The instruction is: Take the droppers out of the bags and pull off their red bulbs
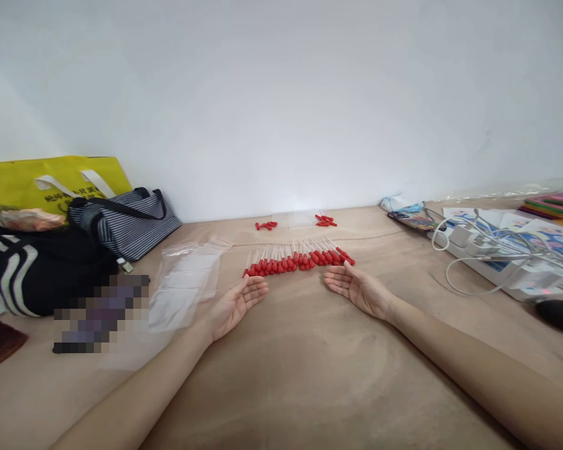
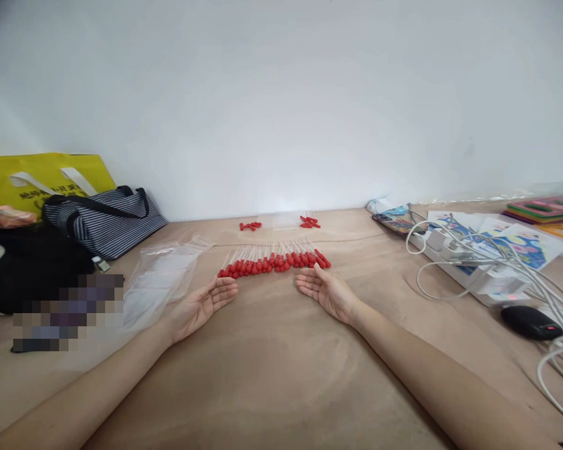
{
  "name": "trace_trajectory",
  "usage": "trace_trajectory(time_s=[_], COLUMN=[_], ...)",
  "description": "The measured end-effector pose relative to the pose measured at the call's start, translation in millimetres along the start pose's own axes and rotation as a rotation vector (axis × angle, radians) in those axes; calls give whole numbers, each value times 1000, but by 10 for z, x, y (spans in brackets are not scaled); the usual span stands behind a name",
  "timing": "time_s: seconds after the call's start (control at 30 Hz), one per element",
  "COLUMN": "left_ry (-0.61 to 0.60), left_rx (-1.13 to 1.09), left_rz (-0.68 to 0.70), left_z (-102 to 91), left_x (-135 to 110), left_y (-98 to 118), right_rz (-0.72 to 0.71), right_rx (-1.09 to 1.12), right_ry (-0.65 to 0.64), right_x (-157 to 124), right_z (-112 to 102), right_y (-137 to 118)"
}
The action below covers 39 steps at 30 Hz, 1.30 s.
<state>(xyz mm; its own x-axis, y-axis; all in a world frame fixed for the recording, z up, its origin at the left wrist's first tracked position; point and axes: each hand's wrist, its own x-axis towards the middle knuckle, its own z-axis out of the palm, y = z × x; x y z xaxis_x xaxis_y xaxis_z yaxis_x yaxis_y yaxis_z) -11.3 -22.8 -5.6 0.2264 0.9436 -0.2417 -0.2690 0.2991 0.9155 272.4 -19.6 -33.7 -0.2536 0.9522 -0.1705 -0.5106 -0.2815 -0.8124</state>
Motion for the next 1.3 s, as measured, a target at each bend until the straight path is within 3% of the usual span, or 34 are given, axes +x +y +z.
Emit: trace_trajectory(time_s=[0.1, 0.2, 0.3, 0.37, 0.47, 0.6, 0.73, 0.9, 0.97, 1.07, 1.17, 1.3], left_ry=[75, 186, 231, 251, 271, 236, 232, 243, 177, -68, -285, -363], left_rx=[338, 893, 1328, 1490, 1578, 1557, 1400, 1130, 1066, 1053, 1095, 1142], left_rz=[220, 593, 922, 1019, 1057, 1093, 1107, 1007, 936, 828, 807, 829], left_z=[32, 88, 140, 153, 140, 108, 110, 169, 204, 252, 280, 281], left_x=[15, 95, 245, 358, 490, 568, 563, 370, 243, 82, 19, 45], left_y=[-58, -87, -78, -69, -70, -83, -71, -67, -82, -107, -126, -142], right_rz=[-6, -61, -171, -236, -270, -266, -277, -365, -530, -843, -1009, -1063], right_rx=[-34, -161, -427, -627, -784, -828, -839, -870, -916, -1103, -1371, -1594], right_ry=[21, 11, -58, -108, -153, -160, -158, -117, -11, 119, 10, -182], right_x=[4, 41, 101, 137, 168, 174, 175, 154, 128, 76, 33, 31], right_z=[34, 94, 156, 183, 196, 183, 172, 159, 155, 161, 191, 230], right_y=[3, 37, 104, 146, 174, 163, 171, 211, 205, 165, 126, 123])
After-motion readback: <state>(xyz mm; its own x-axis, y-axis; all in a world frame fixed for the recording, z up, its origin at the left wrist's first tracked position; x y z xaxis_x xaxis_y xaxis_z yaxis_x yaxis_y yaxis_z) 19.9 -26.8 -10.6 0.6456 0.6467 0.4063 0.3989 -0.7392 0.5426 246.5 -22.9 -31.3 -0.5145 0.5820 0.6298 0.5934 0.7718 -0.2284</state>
